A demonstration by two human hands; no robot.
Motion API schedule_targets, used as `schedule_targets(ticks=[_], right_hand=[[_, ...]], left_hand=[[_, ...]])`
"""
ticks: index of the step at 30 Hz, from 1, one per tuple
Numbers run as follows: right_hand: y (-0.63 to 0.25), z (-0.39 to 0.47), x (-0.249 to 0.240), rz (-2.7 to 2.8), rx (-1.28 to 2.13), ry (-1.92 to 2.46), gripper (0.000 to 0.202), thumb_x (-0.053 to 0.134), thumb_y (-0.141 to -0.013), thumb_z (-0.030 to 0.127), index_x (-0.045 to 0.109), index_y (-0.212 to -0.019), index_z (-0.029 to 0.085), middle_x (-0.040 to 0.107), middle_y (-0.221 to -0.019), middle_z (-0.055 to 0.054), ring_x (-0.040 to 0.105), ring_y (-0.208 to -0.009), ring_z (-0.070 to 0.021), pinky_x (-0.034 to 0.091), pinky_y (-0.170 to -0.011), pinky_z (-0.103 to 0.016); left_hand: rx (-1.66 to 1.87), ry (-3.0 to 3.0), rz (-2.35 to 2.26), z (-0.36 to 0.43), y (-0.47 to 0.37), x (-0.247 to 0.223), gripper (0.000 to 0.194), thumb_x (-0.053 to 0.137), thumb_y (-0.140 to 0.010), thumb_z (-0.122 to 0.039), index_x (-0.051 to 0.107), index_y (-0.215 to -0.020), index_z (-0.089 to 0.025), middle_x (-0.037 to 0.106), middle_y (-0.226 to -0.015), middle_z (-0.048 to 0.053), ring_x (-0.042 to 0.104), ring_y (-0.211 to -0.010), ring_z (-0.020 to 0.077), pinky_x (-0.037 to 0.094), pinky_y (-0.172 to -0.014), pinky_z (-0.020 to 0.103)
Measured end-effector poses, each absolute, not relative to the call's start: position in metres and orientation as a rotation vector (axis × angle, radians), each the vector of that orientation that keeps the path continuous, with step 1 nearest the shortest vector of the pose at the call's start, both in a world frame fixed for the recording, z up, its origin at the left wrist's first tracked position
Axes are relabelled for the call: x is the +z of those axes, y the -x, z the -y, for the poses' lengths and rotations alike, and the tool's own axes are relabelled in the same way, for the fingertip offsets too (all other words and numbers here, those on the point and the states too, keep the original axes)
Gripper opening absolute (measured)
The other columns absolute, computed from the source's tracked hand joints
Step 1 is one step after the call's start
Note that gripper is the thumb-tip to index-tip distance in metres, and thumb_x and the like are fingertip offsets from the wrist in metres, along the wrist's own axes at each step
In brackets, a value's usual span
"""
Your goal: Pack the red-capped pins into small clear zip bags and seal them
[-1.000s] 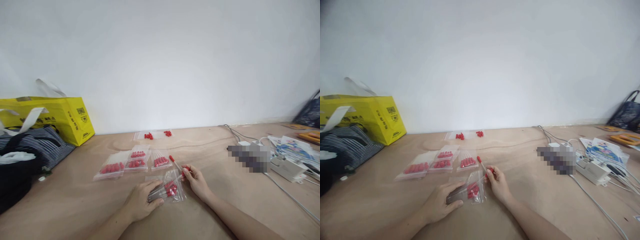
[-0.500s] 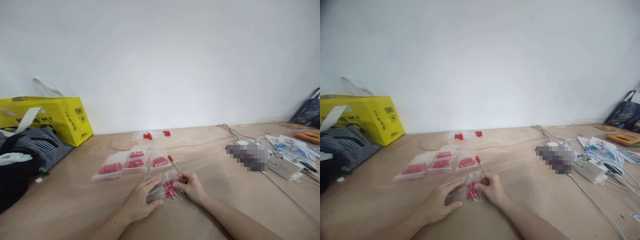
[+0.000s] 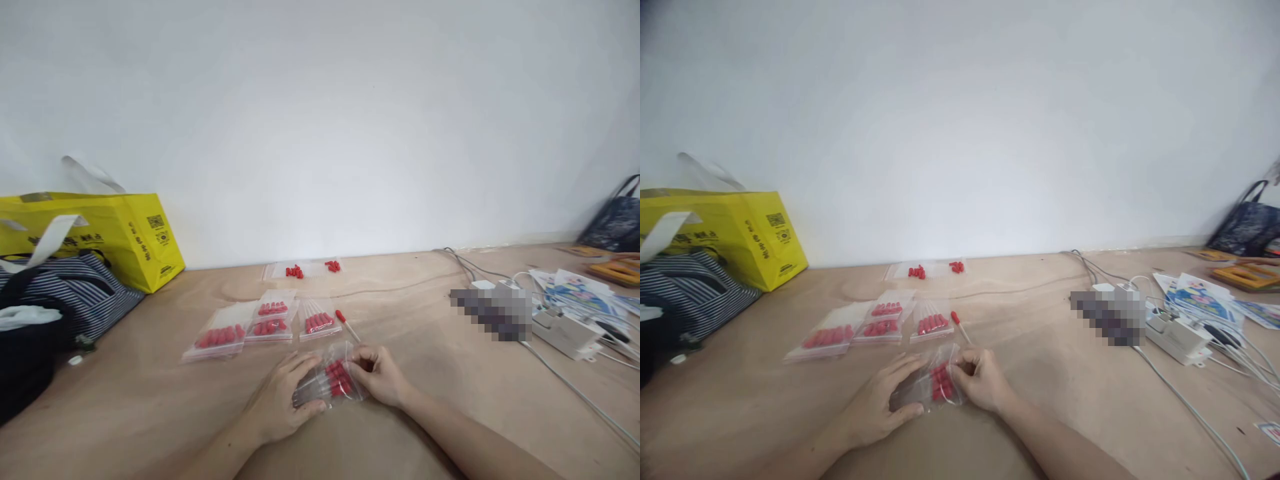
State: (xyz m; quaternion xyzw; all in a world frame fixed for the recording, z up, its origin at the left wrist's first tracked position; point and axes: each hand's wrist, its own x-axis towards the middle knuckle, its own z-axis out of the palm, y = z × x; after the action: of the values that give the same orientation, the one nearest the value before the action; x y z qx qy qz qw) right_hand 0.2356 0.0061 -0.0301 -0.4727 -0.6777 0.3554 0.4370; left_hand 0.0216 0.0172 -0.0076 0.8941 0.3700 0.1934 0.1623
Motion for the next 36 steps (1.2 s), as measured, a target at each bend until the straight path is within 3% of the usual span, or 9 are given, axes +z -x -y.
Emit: schedule_targets(ticks=[4, 7, 12, 17, 21, 27, 36], right_hand=[[-0.235, -0.002, -0.022, 1.737, 0.715, 1.285, 0.022, 0.05, -0.075, 0.029, 0.069, -0.068, 0.019, 0.055, -0.07, -0.003, 0.053, -0.067, -0.0137, 0.041, -0.062, -0.024], [-0.235, -0.004, -0.023, 1.735, 0.799, 1.25, 0.02, 0.051, -0.075, 0.028, 0.069, -0.076, 0.02, 0.059, -0.08, -0.005, 0.055, -0.075, -0.0153, 0.043, -0.067, -0.026], [-0.234, -0.01, -0.036, 1.601, 1.045, 1.197, 0.019, 0.053, -0.072, 0.028, 0.066, -0.068, 0.015, 0.06, -0.062, -0.002, 0.056, -0.062, -0.0139, 0.043, -0.057, -0.024], [-0.234, -0.012, -0.04, 1.543, 0.729, 1.301, 0.007, 0.055, -0.066, 0.022, 0.058, -0.066, 0.016, 0.054, -0.064, 0.001, 0.046, -0.051, -0.0084, 0.036, -0.046, -0.019], [-0.245, -0.025, -0.04, 1.506, 0.466, 1.416, 0.011, 0.051, -0.069, 0.025, 0.059, -0.073, 0.017, 0.052, -0.062, 0.001, 0.043, -0.049, -0.009, 0.035, -0.047, -0.021], [-0.251, -0.051, -0.037, 1.596, 0.45, 1.596, 0.03, 0.055, -0.069, 0.031, 0.056, -0.095, 0.015, 0.062, -0.08, -0.005, 0.057, -0.068, -0.0154, 0.04, -0.059, -0.024], [-0.237, -0.065, -0.035, 1.739, 0.306, 1.865, 0.027, 0.039, -0.083, 0.022, 0.055, -0.103, 0.018, 0.06, -0.098, -0.011, 0.056, -0.088, -0.0202, 0.04, -0.07, -0.028]], left_hand=[[0.511, -2.557, -1.081, -0.018, -0.02, -0.01, 0.057, 0.063, -0.069, -0.032, 0.045, -0.121, -0.022, 0.048, -0.125, 0.007, 0.041, -0.115, 0.0269, 0.033, -0.096, 0.044], [0.51, -2.554, -1.089, -0.019, -0.02, -0.012, 0.057, 0.063, -0.069, -0.032, 0.044, -0.121, -0.022, 0.047, -0.126, 0.007, 0.041, -0.116, 0.0276, 0.035, -0.095, 0.044], [0.514, -2.557, -1.077, -0.019, -0.019, -0.012, 0.056, 0.063, -0.069, -0.035, 0.045, -0.121, -0.023, 0.048, -0.126, 0.006, 0.041, -0.115, 0.0268, 0.036, -0.095, 0.042], [0.527, -2.556, -1.066, -0.019, -0.02, -0.011, 0.056, 0.063, -0.069, -0.032, 0.044, -0.121, -0.024, 0.047, -0.126, 0.005, 0.041, -0.116, 0.0259, 0.035, -0.095, 0.042], [0.531, -2.561, -1.048, -0.019, -0.019, -0.012, 0.054, 0.062, -0.07, -0.035, 0.045, -0.121, -0.026, 0.047, -0.126, 0.004, 0.041, -0.116, 0.0261, 0.034, -0.096, 0.043], [0.53, -2.571, -1.057, -0.02, -0.018, -0.014, 0.054, 0.063, -0.07, -0.038, 0.046, -0.12, -0.026, 0.047, -0.126, 0.004, 0.041, -0.115, 0.0269, 0.035, -0.095, 0.044], [0.562, -2.585, -1.029, -0.02, -0.018, -0.014, 0.05, 0.063, -0.07, -0.039, 0.05, -0.116, -0.025, 0.049, -0.124, 0.005, 0.044, -0.113, 0.0265, 0.036, -0.095, 0.042]])
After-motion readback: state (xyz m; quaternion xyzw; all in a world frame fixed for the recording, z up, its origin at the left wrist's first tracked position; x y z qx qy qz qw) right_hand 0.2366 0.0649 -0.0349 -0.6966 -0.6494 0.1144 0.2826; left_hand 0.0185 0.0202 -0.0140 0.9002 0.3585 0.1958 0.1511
